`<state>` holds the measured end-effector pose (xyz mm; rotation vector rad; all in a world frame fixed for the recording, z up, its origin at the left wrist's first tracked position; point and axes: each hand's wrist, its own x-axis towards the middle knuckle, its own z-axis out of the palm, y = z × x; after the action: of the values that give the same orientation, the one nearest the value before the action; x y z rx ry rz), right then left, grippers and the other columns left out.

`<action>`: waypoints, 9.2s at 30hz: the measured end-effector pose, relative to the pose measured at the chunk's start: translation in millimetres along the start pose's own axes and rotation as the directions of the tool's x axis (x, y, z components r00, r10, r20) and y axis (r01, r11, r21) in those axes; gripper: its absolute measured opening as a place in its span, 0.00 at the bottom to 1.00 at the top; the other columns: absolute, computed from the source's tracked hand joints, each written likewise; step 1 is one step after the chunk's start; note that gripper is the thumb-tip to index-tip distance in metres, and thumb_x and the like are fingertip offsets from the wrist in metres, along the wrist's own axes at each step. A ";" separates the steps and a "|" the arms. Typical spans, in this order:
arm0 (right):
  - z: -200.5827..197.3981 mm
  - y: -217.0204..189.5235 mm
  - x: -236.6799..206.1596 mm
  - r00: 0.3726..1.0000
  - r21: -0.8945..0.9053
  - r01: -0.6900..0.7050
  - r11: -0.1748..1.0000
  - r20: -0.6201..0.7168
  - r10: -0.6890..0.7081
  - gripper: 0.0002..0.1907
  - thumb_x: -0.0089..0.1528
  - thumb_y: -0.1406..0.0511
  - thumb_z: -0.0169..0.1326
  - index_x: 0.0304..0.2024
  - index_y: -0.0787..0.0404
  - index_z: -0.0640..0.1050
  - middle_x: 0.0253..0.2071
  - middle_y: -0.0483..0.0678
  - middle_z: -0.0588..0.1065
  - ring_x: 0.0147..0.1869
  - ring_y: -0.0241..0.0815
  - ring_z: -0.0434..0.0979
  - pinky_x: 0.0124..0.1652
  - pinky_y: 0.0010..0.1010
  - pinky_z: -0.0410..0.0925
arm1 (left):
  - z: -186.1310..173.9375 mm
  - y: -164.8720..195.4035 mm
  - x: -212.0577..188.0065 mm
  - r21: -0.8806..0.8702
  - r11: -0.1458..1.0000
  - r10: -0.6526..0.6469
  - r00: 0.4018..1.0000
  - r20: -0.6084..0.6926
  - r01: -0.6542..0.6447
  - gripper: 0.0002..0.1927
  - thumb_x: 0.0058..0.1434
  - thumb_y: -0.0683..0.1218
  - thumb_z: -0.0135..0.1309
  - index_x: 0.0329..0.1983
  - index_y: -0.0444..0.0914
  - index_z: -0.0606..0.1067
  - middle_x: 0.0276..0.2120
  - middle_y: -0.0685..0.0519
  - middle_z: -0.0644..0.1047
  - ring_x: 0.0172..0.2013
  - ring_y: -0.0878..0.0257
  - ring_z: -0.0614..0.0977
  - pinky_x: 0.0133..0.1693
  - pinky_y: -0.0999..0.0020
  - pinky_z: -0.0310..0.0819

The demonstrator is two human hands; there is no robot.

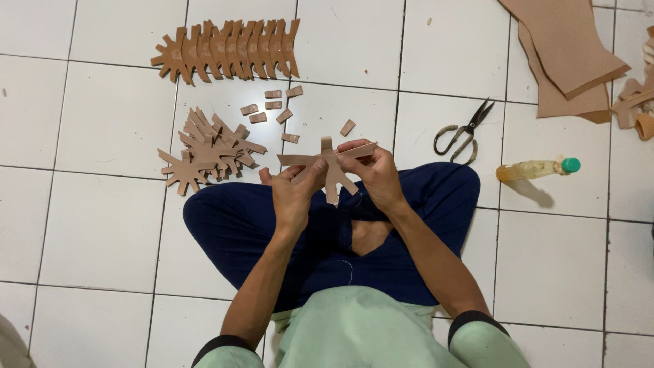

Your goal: The person sits on a tiled floor and assembles star-shaped craft pieces by inserting small rectangular cardboard tabs into slots on the star-shaped pieces. The person repeatedly picks up a star piece and a tab, inserts the tab, and places the assembled piece on the floor.

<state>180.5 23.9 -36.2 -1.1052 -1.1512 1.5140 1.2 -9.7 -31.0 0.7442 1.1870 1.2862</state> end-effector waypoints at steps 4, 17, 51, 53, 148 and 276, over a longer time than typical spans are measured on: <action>6.3 -0.9 3.8 0.998 0.004 0.045 0.999 -0.048 -0.045 0.23 0.60 0.62 0.65 0.52 0.67 0.76 0.43 0.51 0.79 0.46 0.38 0.81 0.48 0.28 0.78 | 1.6 -0.7 2.1 -0.011 1.000 0.019 1.000 -0.004 -0.019 0.27 0.62 0.51 0.62 0.46 0.18 0.76 0.36 0.37 0.82 0.36 0.57 0.87 0.42 0.71 0.84; 12.6 20.7 9.1 0.974 0.011 0.185 0.983 -0.137 -0.182 0.16 0.63 0.63 0.63 0.48 0.66 0.74 0.40 0.51 0.78 0.44 0.36 0.79 0.43 0.25 0.74 | 5.9 -5.3 16.7 0.204 0.976 -0.064 0.997 -0.040 0.070 0.25 0.67 0.49 0.63 0.47 0.18 0.83 0.27 0.23 0.75 0.24 0.52 0.69 0.30 0.66 0.60; 18.8 -7.6 20.2 0.963 -0.074 0.232 0.970 -0.121 -0.239 0.23 0.67 0.60 0.55 0.60 0.67 0.75 0.50 0.54 0.78 0.53 0.41 0.81 0.52 0.32 0.76 | 3.4 11.3 20.7 0.231 0.950 0.213 0.977 0.018 -0.211 0.23 0.65 0.52 0.58 0.53 0.29 0.80 0.35 0.44 0.84 0.37 0.60 0.85 0.41 0.69 0.78; 19.7 -5.6 18.0 0.950 -0.109 0.240 0.965 -0.178 -0.257 0.20 0.67 0.63 0.56 0.58 0.68 0.76 0.46 0.54 0.80 0.49 0.42 0.83 0.50 0.31 0.77 | 3.5 9.9 20.3 0.238 0.932 0.275 0.961 0.022 -0.272 0.22 0.65 0.52 0.58 0.51 0.29 0.79 0.36 0.48 0.85 0.39 0.64 0.86 0.44 0.74 0.80; -56.6 98.0 39.4 0.975 0.316 -0.219 0.923 0.050 0.214 0.15 0.60 0.63 0.56 0.47 0.65 0.78 0.46 0.49 0.80 0.49 0.42 0.81 0.50 0.35 0.74 | -70.3 -90.8 60.2 -0.044 0.998 -0.053 0.991 -0.126 0.047 0.23 0.70 0.50 0.54 0.50 0.23 0.78 0.39 0.41 0.78 0.37 0.57 0.80 0.42 0.61 0.81; -2.2 -147.7 40.8 0.952 -0.407 0.266 0.874 0.255 -0.171 0.13 0.63 0.65 0.60 0.47 0.66 0.82 0.37 0.53 0.84 0.39 0.40 0.87 0.41 0.28 0.82 | 27.1 92.5 6.4 0.284 0.936 0.177 0.975 0.134 -0.209 0.22 0.61 0.52 0.61 0.45 0.27 0.81 0.33 0.42 0.85 0.34 0.60 0.89 0.37 0.71 0.88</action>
<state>195.5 86.7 102.8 -1.0700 -1.7690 1.2442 -3.4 19.3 61.1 1.1609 1.2585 1.2227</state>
